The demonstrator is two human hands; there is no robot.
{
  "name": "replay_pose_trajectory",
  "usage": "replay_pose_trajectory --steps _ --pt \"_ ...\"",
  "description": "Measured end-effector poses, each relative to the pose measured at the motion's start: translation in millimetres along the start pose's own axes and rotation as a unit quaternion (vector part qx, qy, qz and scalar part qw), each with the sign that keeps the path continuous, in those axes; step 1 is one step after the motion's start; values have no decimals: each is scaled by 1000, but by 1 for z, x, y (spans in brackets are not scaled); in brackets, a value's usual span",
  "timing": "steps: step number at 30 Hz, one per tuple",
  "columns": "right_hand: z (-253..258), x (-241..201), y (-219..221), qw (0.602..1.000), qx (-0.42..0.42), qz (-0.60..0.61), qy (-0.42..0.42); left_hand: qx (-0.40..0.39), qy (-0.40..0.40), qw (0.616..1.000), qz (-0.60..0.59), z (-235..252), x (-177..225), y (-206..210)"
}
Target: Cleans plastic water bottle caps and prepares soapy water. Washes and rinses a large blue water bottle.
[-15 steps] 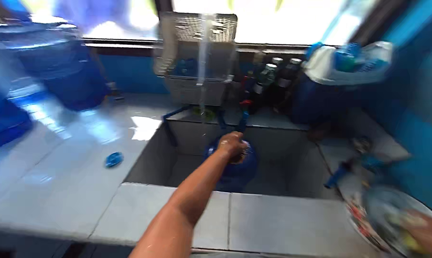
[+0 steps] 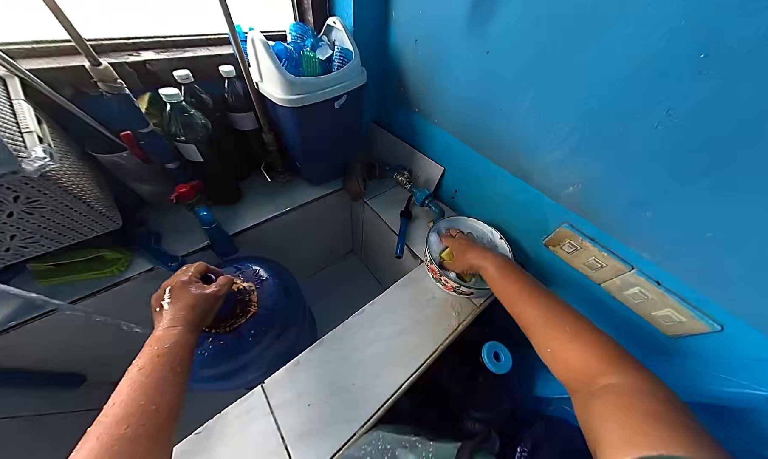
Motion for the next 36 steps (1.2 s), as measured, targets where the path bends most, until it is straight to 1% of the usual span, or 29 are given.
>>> replay_pose_trajectory --steps 1,2,4,6,8,9,11,14,16,17,18,19,20,22,24,25,26,27,28,29,30,31,32,33,35,36 --pt "2 0 8 1000 7 -8 8 1 0 1000 -1 0 0 0" --pt "5 6 14 1000 25 10 0 1 1 1000 -2 0 0 0" --pt "13 24 11 990 85 105 -43 3 4 1000 -3 1 -1 0" --pt "6 30 -16 973 120 184 -67 7 6 1000 -1 3 -4 1" --pt "-13 26 -49 956 136 248 -74 8 5 1000 -1 4 -5 2" --pt "-21 24 -61 947 134 285 -68 8 5 1000 -2 4 -5 1" --pt "-29 23 -68 928 122 349 -42 7 4 1000 -1 5 -4 1" --pt "-23 24 -48 902 104 417 32 13 0 1000 -10 0 1 0" --pt "-14 27 -31 863 72 497 56 26 4 999 -19 -2 2 -1" --pt "-10 31 -25 840 59 538 48 35 6 999 -26 -3 0 0" --pt "-8 33 -22 819 49 571 33 51 12 998 -38 -4 -2 2" --pt "-7 33 -20 810 66 583 19 74 22 996 -54 -5 -4 5" --pt "-5 31 -19 809 102 579 7 104 34 991 -73 -7 -6 8" --pt "-2 22 -17 824 165 542 -6 184 61 973 -126 -11 -12 15" --pt "-1 13 -14 848 219 482 15 259 79 942 -197 -15 -18 28" --pt "-4 7 -15 850 227 474 32 283 78 927 -231 -18 -21 35" --pt "-7 -3 -16 841 227 488 48 300 69 917 -254 -22 -23 43" --pt "-10 -20 -16 824 223 517 61 301 44 911 -279 -26 -25 48" --pt "-12 -44 -16 800 214 558 61 294 6 907 -300 -28 -25 51" --pt "-16 -75 -12 771 178 609 50 280 -38 905 -319 -29 -25 51" --pt "-23 -111 -4 753 109 648 27 252 -63 906 -335 -28 -26 48" --pt "-30 -148 10 749 26 662 -14 213 -65 907 -358 -28 -30 44" --pt "-39 -186 23 755 -49 651 -67 173 -47 901 -396 -29 -37 40" --pt "-47 -225 32 769 -103 619 -124 131 -22 887 -442 -30 -47 35" --pt "-52 -299 37 812 -161 517 -216 46 2 854 -518 -36 -68 17" --pt "-47 -334 40 838 -159 455 -256 17 3 841 -540 -41 -78 10"
Point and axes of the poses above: each hand's wrist, its own z-axis towards the middle knuckle, its own y-axis out of the palm, x = y × z, the point moved 2 cm from there along z, towards the middle knuckle, and after that the axes turned 5 degrees about y, right-handed, at the moved point
